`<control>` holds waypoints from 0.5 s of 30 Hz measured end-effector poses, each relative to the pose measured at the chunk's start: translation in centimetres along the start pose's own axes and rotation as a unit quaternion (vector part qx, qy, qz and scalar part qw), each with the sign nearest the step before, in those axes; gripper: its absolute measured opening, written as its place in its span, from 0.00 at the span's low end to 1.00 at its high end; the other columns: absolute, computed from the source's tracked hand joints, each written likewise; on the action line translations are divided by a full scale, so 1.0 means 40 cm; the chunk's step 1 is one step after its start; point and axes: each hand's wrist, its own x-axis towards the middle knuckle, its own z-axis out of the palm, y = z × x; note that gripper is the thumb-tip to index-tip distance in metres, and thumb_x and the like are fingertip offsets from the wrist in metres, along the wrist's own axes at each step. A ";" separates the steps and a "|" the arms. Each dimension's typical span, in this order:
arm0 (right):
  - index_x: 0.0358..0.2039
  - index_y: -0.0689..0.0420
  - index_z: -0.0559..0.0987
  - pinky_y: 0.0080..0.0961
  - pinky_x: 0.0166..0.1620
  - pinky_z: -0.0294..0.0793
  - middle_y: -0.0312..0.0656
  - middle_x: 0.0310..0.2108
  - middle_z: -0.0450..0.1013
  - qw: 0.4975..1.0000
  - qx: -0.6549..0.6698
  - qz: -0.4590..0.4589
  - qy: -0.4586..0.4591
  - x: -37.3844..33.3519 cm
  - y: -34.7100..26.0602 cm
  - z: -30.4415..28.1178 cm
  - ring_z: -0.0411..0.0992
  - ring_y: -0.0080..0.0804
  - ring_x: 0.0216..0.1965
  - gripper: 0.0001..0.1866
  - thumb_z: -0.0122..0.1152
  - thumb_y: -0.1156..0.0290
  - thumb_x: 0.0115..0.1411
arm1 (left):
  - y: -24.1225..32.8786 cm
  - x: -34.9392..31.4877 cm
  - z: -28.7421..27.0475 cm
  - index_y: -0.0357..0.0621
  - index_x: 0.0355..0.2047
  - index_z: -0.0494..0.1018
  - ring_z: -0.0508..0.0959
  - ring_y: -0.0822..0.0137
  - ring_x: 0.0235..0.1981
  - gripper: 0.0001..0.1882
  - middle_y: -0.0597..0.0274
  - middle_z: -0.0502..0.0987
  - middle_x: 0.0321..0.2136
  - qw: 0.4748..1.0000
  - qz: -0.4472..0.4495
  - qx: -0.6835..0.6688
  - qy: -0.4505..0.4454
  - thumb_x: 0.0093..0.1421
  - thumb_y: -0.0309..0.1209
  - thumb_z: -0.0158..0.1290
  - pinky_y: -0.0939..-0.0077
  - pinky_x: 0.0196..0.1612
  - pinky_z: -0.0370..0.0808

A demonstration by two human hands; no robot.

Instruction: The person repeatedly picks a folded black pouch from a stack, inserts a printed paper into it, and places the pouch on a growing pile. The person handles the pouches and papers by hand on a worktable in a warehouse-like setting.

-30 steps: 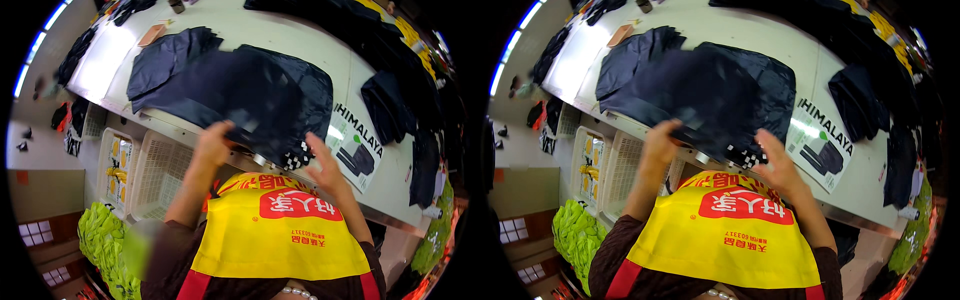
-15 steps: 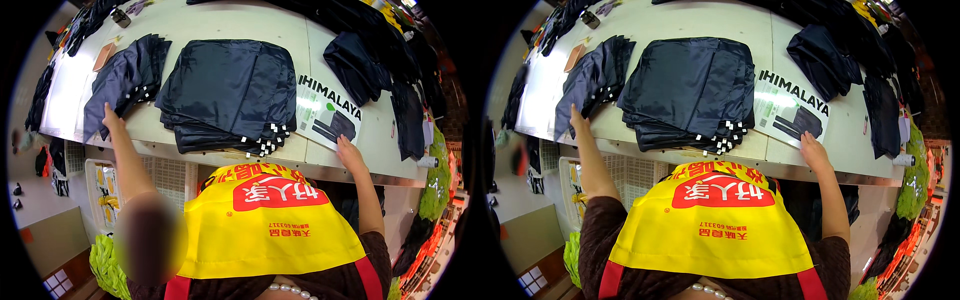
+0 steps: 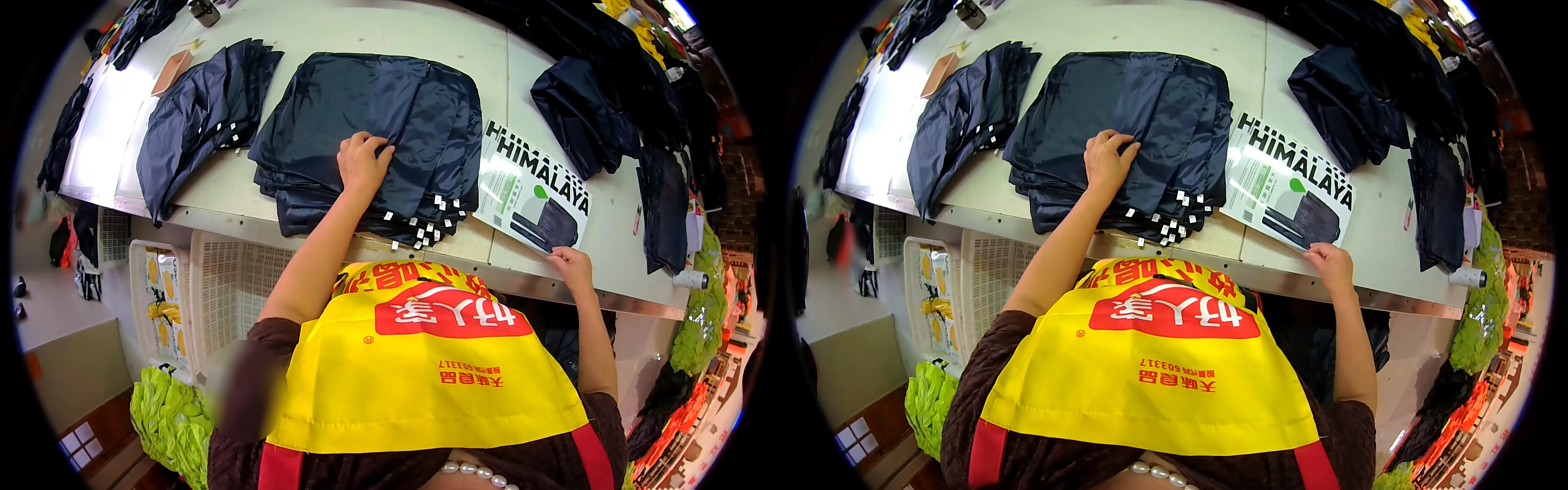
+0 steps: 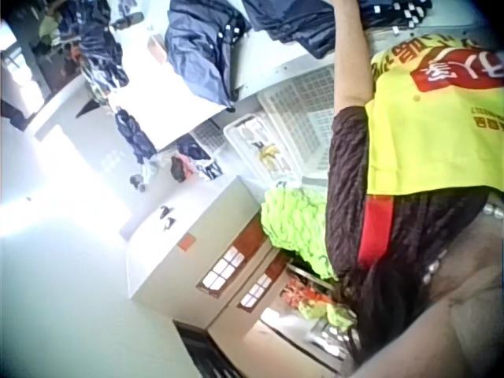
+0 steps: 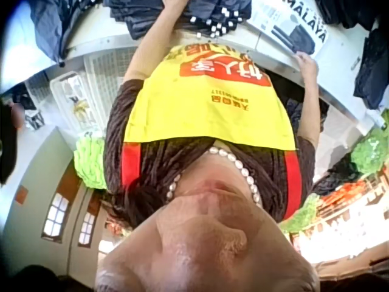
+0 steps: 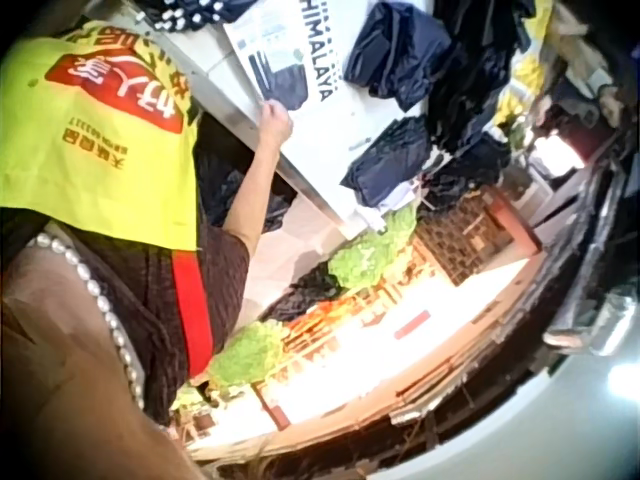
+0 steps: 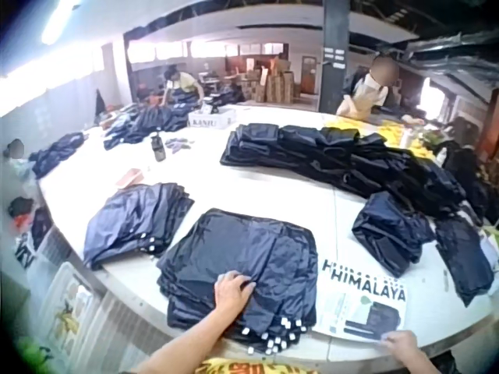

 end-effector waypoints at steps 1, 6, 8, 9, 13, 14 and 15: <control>0.35 0.53 0.77 0.29 0.34 0.73 0.46 0.30 0.75 0.998 0.050 -0.011 -0.023 -0.002 0.053 0.004 0.74 0.44 0.33 0.08 0.58 0.72 0.54 | 0.001 0.005 -0.005 0.49 0.29 0.79 0.73 0.58 0.38 0.08 0.62 0.76 0.33 1.000 0.007 -0.003 -0.009 0.48 0.35 0.59 0.65 0.39 0.70; 0.44 0.58 0.74 0.29 0.36 0.73 0.50 0.37 0.74 0.941 -0.216 -0.148 0.216 0.061 0.015 -0.161 0.74 0.46 0.35 0.13 0.55 0.76 0.56 | -0.017 0.012 -0.014 0.44 0.27 0.75 0.75 0.54 0.34 0.07 0.58 0.76 0.30 0.999 -0.007 0.021 -0.034 0.54 0.34 0.53 0.62 0.36 0.71; 0.43 0.61 0.74 0.25 0.36 0.73 0.48 0.34 0.75 0.914 -0.198 -0.163 0.313 0.089 -0.083 -0.245 0.75 0.40 0.34 0.11 0.53 0.76 0.59 | -0.015 0.009 -0.024 0.43 0.28 0.74 0.75 0.52 0.34 0.08 0.56 0.76 0.30 0.998 -0.028 0.031 -0.045 0.56 0.34 0.51 0.60 0.37 0.71; 0.43 0.62 0.74 0.24 0.36 0.72 0.46 0.33 0.75 0.920 -0.118 -0.154 0.340 0.099 -0.106 -0.264 0.74 0.35 0.34 0.10 0.53 0.75 0.60 | -0.009 0.007 -0.025 0.43 0.28 0.74 0.75 0.51 0.34 0.09 0.55 0.76 0.29 0.998 -0.023 0.034 -0.051 0.56 0.35 0.51 0.60 0.37 0.71; 0.42 0.65 0.73 0.18 0.38 0.69 0.38 0.33 0.74 0.922 0.214 -0.070 0.314 0.191 -0.168 -0.230 0.70 0.22 0.35 0.11 0.52 0.72 0.62 | 0.005 0.013 -0.029 0.41 0.30 0.71 0.75 0.49 0.34 0.09 0.52 0.76 0.30 0.992 -0.098 -0.020 -0.073 0.59 0.35 0.48 0.58 0.37 0.71; 0.42 0.66 0.73 0.16 0.39 0.68 0.37 0.33 0.74 0.915 0.296 -0.036 0.273 0.215 -0.189 -0.196 0.68 0.20 0.35 0.11 0.52 0.72 0.62 | 0.005 0.015 -0.035 0.41 0.30 0.71 0.75 0.48 0.34 0.10 0.51 0.76 0.30 0.990 -0.114 -0.056 -0.064 0.59 0.35 0.48 0.59 0.37 0.71; 0.42 0.66 0.73 0.16 0.39 0.68 0.36 0.33 0.74 0.933 0.275 -0.039 0.230 0.231 -0.230 -0.165 0.68 0.19 0.35 0.12 0.52 0.71 0.62 | 0.003 0.019 -0.045 0.40 0.31 0.71 0.75 0.48 0.35 0.10 0.50 0.76 0.30 0.986 -0.130 -0.093 -0.055 0.59 0.35 0.48 0.59 0.38 0.71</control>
